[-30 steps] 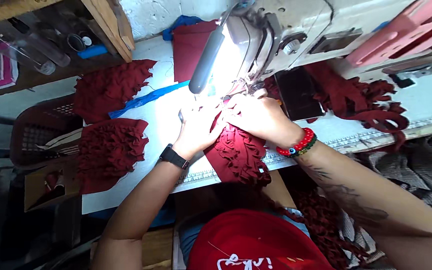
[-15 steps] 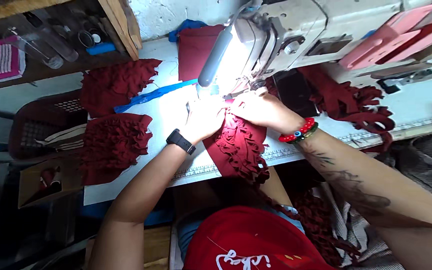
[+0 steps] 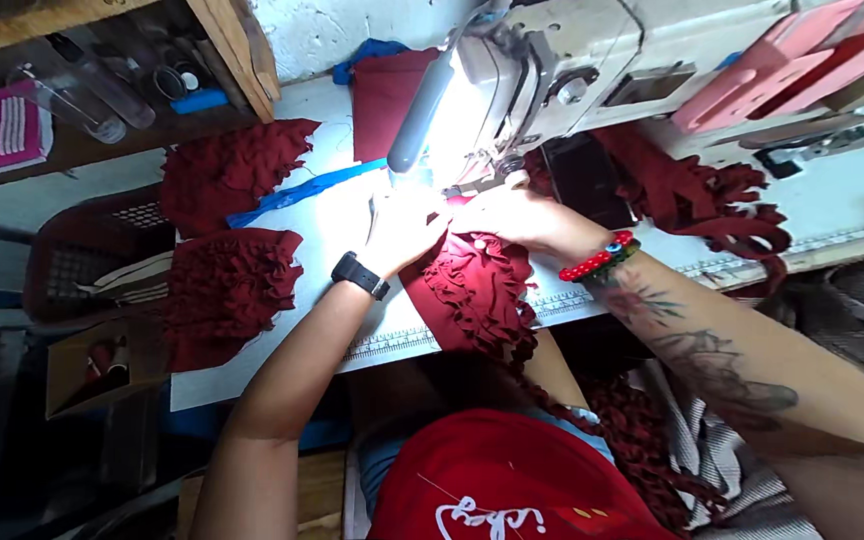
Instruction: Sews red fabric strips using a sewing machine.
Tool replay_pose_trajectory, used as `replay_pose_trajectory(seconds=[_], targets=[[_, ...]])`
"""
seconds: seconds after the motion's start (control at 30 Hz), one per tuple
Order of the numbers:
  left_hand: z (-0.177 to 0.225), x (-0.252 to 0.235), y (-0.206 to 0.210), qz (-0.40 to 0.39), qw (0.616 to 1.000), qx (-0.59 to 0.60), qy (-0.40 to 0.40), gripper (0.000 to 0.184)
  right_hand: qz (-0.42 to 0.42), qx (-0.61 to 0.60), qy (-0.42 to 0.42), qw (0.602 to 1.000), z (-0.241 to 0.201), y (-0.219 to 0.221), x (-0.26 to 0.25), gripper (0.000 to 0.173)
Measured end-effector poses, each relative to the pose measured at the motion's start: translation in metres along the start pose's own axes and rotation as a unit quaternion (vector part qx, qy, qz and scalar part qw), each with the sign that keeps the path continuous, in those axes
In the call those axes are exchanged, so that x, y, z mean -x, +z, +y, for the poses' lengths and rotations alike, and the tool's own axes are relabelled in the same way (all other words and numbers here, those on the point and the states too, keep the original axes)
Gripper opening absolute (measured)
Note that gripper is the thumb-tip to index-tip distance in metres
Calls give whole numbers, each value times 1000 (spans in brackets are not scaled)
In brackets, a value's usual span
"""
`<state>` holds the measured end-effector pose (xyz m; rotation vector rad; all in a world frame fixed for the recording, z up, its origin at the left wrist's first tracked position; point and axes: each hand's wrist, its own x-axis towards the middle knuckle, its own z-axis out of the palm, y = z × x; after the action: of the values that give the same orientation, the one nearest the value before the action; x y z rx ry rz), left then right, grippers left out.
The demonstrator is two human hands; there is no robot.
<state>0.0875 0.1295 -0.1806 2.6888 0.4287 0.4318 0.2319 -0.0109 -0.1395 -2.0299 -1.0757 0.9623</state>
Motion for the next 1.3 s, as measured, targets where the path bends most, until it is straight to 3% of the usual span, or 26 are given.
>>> replay_pose_trajectory(seconds=[0.13,0.23,0.33,0.6,0.73,0.87,1.03,1.2,1.3], targets=[[-5,3,5,25,998,-2,57,30,132,108,-183,968,22,29,25,16],[-5,6,10,40,996,-13,79,29,175,195,-183,948,27,39,34,18],[-6,7,14,76,992,-4,97,26,198,154,-176,952,31,39,23,26],[-7,9,15,92,992,7,91,26,179,201,-140,953,10,55,43,20],[-9,10,19,90,991,-21,100,27,221,321,-146,909,26,61,22,24],[-11,11,19,89,987,-47,124,25,216,327,-180,902,28,58,31,22],[-8,12,4,19,994,-40,100,28,166,321,-253,897,27,56,46,27],[0,16,-1,65,992,12,106,28,140,303,-267,904,33,51,51,22],[6,17,1,49,990,22,131,31,140,301,-263,906,30,54,53,20]])
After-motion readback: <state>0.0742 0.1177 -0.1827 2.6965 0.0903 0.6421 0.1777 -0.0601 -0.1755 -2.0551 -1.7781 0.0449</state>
